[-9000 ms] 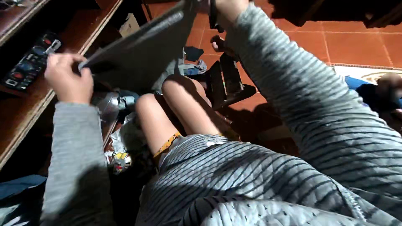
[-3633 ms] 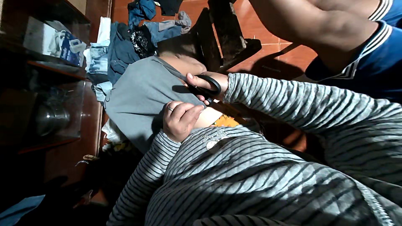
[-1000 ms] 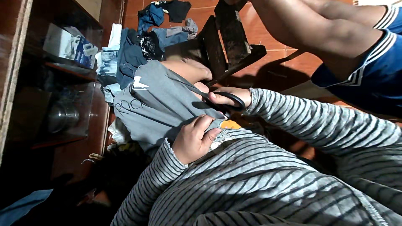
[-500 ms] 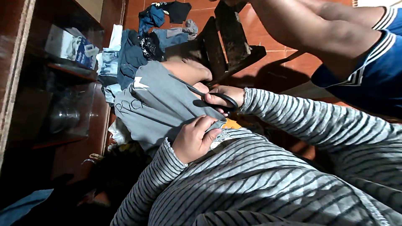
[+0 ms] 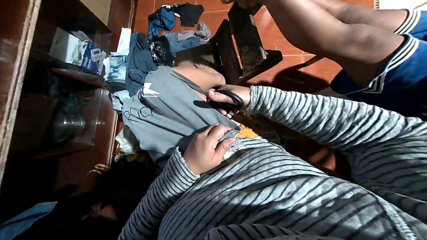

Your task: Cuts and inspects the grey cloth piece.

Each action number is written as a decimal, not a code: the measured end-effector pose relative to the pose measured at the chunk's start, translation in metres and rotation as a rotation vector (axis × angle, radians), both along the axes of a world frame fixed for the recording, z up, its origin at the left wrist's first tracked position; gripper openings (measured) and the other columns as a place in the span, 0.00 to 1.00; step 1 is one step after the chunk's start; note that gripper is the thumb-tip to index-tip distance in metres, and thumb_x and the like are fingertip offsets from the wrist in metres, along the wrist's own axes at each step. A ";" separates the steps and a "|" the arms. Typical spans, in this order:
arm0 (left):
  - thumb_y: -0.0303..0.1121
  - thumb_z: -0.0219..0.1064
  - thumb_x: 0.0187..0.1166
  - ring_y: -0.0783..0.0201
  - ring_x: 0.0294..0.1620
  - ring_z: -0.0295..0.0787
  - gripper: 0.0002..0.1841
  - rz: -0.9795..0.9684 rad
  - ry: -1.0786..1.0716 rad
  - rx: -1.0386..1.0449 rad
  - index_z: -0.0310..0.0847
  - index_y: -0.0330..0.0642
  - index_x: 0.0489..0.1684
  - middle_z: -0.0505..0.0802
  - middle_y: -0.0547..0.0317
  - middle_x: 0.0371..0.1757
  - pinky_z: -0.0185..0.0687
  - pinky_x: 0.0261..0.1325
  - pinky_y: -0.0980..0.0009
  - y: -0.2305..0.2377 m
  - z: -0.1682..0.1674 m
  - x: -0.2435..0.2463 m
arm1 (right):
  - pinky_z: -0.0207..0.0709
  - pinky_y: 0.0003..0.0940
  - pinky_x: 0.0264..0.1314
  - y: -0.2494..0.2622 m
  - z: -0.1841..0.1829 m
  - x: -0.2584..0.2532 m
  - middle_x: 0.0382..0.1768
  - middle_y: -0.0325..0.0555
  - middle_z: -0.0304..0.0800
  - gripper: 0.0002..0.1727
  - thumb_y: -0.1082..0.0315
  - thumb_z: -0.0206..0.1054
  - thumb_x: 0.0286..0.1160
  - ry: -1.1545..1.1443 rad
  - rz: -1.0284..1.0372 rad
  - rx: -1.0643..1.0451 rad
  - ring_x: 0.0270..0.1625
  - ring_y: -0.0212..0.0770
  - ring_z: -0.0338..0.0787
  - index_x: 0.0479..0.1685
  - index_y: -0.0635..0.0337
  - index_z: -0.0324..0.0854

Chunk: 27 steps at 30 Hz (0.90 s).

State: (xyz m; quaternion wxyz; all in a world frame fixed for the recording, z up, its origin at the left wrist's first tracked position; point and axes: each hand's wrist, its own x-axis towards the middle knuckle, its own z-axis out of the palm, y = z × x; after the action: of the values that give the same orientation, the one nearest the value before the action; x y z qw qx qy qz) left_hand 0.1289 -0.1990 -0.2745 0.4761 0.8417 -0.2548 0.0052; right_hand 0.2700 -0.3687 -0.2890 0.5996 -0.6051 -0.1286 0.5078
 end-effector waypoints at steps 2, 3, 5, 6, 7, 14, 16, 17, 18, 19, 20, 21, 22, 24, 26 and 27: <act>0.37 0.61 0.88 0.67 0.42 0.91 0.16 0.002 -0.003 0.003 0.86 0.28 0.49 0.92 0.45 0.41 0.86 0.51 0.75 0.000 -0.001 0.000 | 0.79 0.24 0.19 0.003 0.000 0.002 0.14 0.35 0.80 0.31 0.37 0.50 0.87 -0.005 -0.006 -0.017 0.15 0.30 0.81 0.32 0.56 0.78; 0.37 0.61 0.88 0.67 0.42 0.91 0.16 0.002 -0.005 0.005 0.86 0.28 0.49 0.92 0.45 0.40 0.86 0.50 0.75 0.000 -0.001 0.000 | 0.78 0.24 0.19 0.004 -0.001 0.002 0.14 0.35 0.79 0.31 0.37 0.50 0.87 -0.003 -0.011 -0.022 0.14 0.30 0.81 0.30 0.55 0.78; 0.37 0.60 0.88 0.67 0.41 0.91 0.16 0.000 -0.005 0.010 0.86 0.28 0.49 0.92 0.45 0.40 0.86 0.50 0.75 0.000 -0.001 -0.001 | 0.77 0.24 0.17 0.005 -0.003 0.001 0.12 0.34 0.77 0.29 0.39 0.52 0.88 0.009 -0.020 -0.012 0.13 0.29 0.79 0.29 0.54 0.76; 0.37 0.60 0.89 0.66 0.42 0.91 0.17 -0.002 -0.005 0.012 0.86 0.28 0.49 0.93 0.45 0.41 0.87 0.50 0.75 0.000 -0.001 0.000 | 0.76 0.24 0.16 0.005 -0.003 0.000 0.12 0.34 0.75 0.28 0.41 0.53 0.87 0.013 -0.028 -0.006 0.12 0.29 0.78 0.29 0.55 0.76; 0.37 0.60 0.89 0.66 0.42 0.91 0.17 -0.006 -0.005 0.012 0.86 0.28 0.49 0.93 0.45 0.41 0.87 0.51 0.74 0.001 -0.001 0.000 | 0.76 0.24 0.16 0.005 -0.003 0.000 0.12 0.34 0.75 0.27 0.42 0.54 0.87 0.012 -0.034 -0.006 0.12 0.29 0.78 0.30 0.55 0.77; 0.37 0.60 0.89 0.67 0.42 0.91 0.17 -0.012 -0.004 0.000 0.85 0.28 0.49 0.92 0.45 0.41 0.86 0.50 0.75 0.001 -0.001 0.000 | 0.79 0.25 0.17 0.005 -0.026 0.012 0.15 0.35 0.80 0.28 0.39 0.55 0.87 0.006 0.008 0.126 0.14 0.30 0.82 0.34 0.56 0.80; 0.37 0.60 0.89 0.67 0.42 0.91 0.17 -0.015 -0.008 0.000 0.85 0.28 0.49 0.92 0.45 0.41 0.86 0.50 0.75 0.001 -0.001 0.000 | 0.79 0.26 0.18 0.009 -0.023 0.016 0.16 0.36 0.81 0.31 0.36 0.53 0.86 0.024 0.011 0.124 0.15 0.30 0.83 0.33 0.55 0.80; 0.37 0.60 0.89 0.66 0.42 0.91 0.17 -0.017 -0.006 0.001 0.85 0.28 0.48 0.92 0.45 0.41 0.86 0.50 0.75 0.000 -0.001 0.000 | 0.78 0.25 0.18 0.014 -0.009 0.015 0.15 0.35 0.80 0.31 0.37 0.51 0.88 0.037 -0.011 0.057 0.15 0.30 0.82 0.31 0.55 0.79; 0.37 0.60 0.89 0.66 0.42 0.91 0.16 -0.017 -0.004 0.004 0.85 0.28 0.48 0.92 0.45 0.41 0.86 0.50 0.75 0.000 0.000 0.000 | 0.78 0.24 0.19 0.017 0.000 0.015 0.14 0.35 0.80 0.31 0.38 0.49 0.88 0.049 -0.023 -0.003 0.15 0.30 0.81 0.31 0.55 0.78; 0.37 0.60 0.89 0.66 0.42 0.91 0.16 -0.016 -0.005 0.005 0.85 0.28 0.48 0.92 0.45 0.41 0.86 0.50 0.75 0.001 0.000 0.000 | 0.78 0.24 0.18 0.020 0.005 0.016 0.14 0.36 0.79 0.31 0.38 0.48 0.89 0.054 -0.028 -0.037 0.14 0.30 0.81 0.31 0.56 0.78; 0.37 0.60 0.89 0.66 0.42 0.91 0.16 -0.013 -0.006 0.006 0.85 0.28 0.48 0.92 0.45 0.41 0.86 0.50 0.75 0.001 -0.001 0.000 | 0.78 0.25 0.19 0.022 0.007 0.017 0.15 0.36 0.79 0.31 0.38 0.48 0.89 0.052 -0.022 -0.054 0.14 0.30 0.80 0.32 0.56 0.77; 0.37 0.60 0.89 0.66 0.42 0.91 0.16 -0.011 -0.007 0.006 0.85 0.29 0.48 0.92 0.45 0.41 0.86 0.50 0.75 0.001 -0.001 0.000 | 0.77 0.25 0.18 0.023 0.008 0.018 0.15 0.36 0.79 0.32 0.37 0.47 0.89 0.044 -0.019 -0.066 0.14 0.31 0.80 0.32 0.56 0.77; 0.37 0.60 0.89 0.66 0.41 0.91 0.16 -0.011 -0.007 0.005 0.85 0.29 0.48 0.92 0.45 0.41 0.86 0.50 0.75 0.001 -0.001 0.000 | 0.76 0.25 0.18 0.024 0.009 0.018 0.14 0.36 0.78 0.32 0.38 0.47 0.89 0.031 -0.017 -0.082 0.14 0.31 0.80 0.31 0.56 0.77; 0.37 0.60 0.89 0.66 0.42 0.91 0.16 -0.016 -0.003 0.002 0.85 0.29 0.48 0.92 0.45 0.41 0.86 0.50 0.75 0.001 -0.001 0.000 | 0.75 0.25 0.18 0.025 0.010 0.018 0.14 0.36 0.76 0.31 0.39 0.48 0.90 0.003 -0.018 -0.107 0.13 0.30 0.78 0.29 0.57 0.77; 0.37 0.59 0.89 0.66 0.42 0.91 0.17 -0.019 -0.003 -0.003 0.85 0.29 0.48 0.92 0.45 0.41 0.86 0.51 0.75 0.000 -0.001 0.000 | 0.73 0.23 0.17 0.026 0.010 0.018 0.12 0.34 0.74 0.29 0.42 0.52 0.89 0.003 -0.026 -0.104 0.12 0.29 0.76 0.26 0.56 0.76; 0.37 0.59 0.89 0.66 0.42 0.91 0.17 -0.015 -0.006 -0.002 0.85 0.29 0.48 0.92 0.45 0.41 0.86 0.51 0.75 0.000 -0.001 0.000 | 0.73 0.23 0.16 0.026 0.009 0.018 0.12 0.34 0.74 0.28 0.43 0.54 0.89 0.016 -0.037 -0.095 0.12 0.28 0.76 0.26 0.56 0.76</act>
State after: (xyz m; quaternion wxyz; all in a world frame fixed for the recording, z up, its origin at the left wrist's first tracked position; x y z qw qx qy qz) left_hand 0.1287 -0.1988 -0.2756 0.4764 0.8391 -0.2625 0.0043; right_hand 0.2879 -0.3429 -0.2801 0.5806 -0.6309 -0.0882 0.5070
